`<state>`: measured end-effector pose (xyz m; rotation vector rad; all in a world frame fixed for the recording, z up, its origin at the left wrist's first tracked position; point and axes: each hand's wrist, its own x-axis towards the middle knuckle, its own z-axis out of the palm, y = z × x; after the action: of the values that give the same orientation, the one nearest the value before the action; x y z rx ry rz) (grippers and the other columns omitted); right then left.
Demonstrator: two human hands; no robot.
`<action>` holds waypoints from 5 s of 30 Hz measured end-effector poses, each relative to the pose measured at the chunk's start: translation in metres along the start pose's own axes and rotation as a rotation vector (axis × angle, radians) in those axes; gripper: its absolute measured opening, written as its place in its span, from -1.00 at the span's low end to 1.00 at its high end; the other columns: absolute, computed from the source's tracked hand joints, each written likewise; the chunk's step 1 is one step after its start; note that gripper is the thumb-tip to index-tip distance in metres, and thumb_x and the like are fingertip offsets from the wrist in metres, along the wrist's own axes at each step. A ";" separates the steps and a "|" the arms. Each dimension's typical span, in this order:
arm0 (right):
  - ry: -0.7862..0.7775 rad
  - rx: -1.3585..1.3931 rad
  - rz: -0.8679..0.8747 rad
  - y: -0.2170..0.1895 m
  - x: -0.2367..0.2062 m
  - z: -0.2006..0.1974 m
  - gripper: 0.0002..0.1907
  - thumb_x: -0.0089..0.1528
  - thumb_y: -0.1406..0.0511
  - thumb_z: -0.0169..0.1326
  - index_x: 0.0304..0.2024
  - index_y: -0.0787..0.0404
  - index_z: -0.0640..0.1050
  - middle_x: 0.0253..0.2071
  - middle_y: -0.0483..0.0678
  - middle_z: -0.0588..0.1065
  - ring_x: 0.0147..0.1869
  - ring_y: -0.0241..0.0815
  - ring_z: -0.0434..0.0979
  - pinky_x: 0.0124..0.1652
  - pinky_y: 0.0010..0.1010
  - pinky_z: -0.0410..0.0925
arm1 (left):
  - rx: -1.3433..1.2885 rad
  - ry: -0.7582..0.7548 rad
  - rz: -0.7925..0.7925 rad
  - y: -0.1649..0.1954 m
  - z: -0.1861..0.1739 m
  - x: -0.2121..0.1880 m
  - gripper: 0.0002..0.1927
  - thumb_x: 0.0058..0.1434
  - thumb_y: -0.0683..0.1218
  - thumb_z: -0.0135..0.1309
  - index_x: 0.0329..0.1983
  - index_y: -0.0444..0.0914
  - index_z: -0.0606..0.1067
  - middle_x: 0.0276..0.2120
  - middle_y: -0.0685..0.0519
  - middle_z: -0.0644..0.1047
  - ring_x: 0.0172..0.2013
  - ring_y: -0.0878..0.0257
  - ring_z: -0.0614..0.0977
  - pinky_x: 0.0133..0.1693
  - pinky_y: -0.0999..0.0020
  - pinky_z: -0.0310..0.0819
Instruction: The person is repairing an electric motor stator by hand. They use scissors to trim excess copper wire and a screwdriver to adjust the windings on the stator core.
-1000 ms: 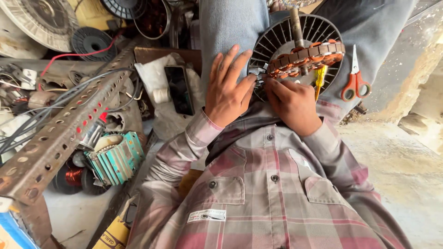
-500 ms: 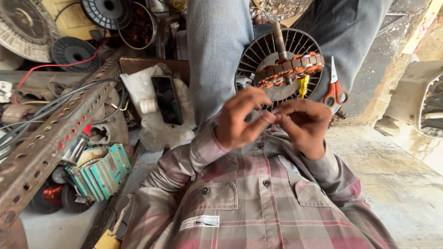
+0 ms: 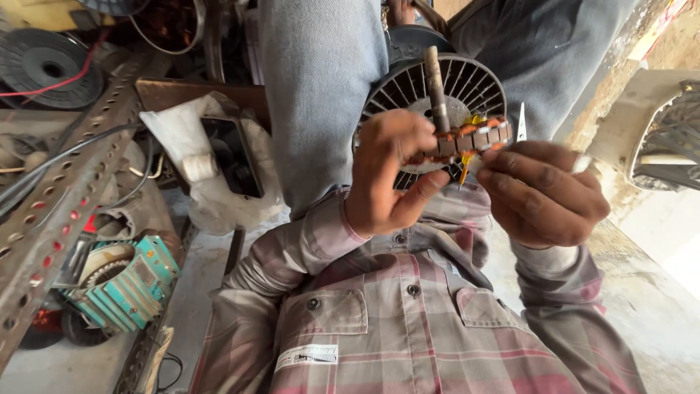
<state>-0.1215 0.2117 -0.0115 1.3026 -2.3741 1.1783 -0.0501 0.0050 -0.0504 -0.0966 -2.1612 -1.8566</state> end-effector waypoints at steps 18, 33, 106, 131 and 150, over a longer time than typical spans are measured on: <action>-0.331 0.235 -0.023 0.021 0.025 -0.024 -0.81 0.02 0.57 0.30 -0.34 0.32 0.66 -0.40 0.09 0.61 -0.34 -0.08 0.65 -0.37 -0.46 0.51 | -0.467 -0.168 -0.340 -0.009 -0.003 0.012 -0.77 0.13 -0.11 0.18 -0.18 -0.28 0.47 -0.29 0.07 0.40 -0.35 0.35 0.46 -0.30 0.42 0.38; -0.320 0.010 0.090 -0.010 0.047 -0.013 -0.86 0.01 0.55 0.32 -0.39 0.35 0.67 -0.43 0.09 0.59 -0.33 -0.02 0.66 -0.40 -0.40 0.51 | -0.479 -0.112 -0.301 -0.012 0.006 0.010 -0.82 0.17 -0.17 0.24 -0.21 -0.25 0.49 -0.27 0.11 0.35 -0.41 0.41 0.40 -0.39 0.46 0.29; -0.347 0.037 0.426 -0.050 -0.035 0.081 -0.70 0.20 0.42 0.34 -0.01 0.26 0.64 -0.48 -0.05 0.43 -0.50 -0.11 0.42 -0.45 -0.27 0.30 | 0.658 -0.356 0.042 -0.021 -0.080 -0.030 -0.89 0.40 -0.10 0.21 -0.20 -0.25 0.60 0.45 -0.06 0.28 0.52 -0.06 0.13 0.47 -0.22 -0.03; -0.179 0.123 0.380 -0.052 -0.030 0.079 -0.84 0.24 0.52 0.19 -0.16 0.29 0.51 -0.31 -0.01 0.53 -0.33 -0.09 0.58 -0.32 -0.32 0.41 | 0.552 -0.265 0.100 -0.004 -0.072 -0.036 -0.85 0.44 -0.11 0.14 -0.06 -0.29 0.59 0.23 -0.01 0.49 0.31 0.07 0.44 0.29 0.03 0.26; -0.033 0.178 0.565 -0.039 -0.053 0.053 -0.90 0.30 0.54 0.21 -0.14 0.39 0.56 -0.28 0.00 0.57 -0.25 -0.26 0.65 -0.29 -0.54 0.47 | 0.887 -0.409 0.189 -0.026 -0.060 0.062 -0.73 0.36 -0.16 0.20 -0.50 -0.19 0.52 0.50 0.05 0.24 0.52 -0.06 0.06 0.48 -0.26 -0.25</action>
<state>-0.0485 0.1957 -0.0516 0.6980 -2.8147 1.5448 -0.1051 -0.0660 -0.0513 -0.4928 -2.9148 -0.6921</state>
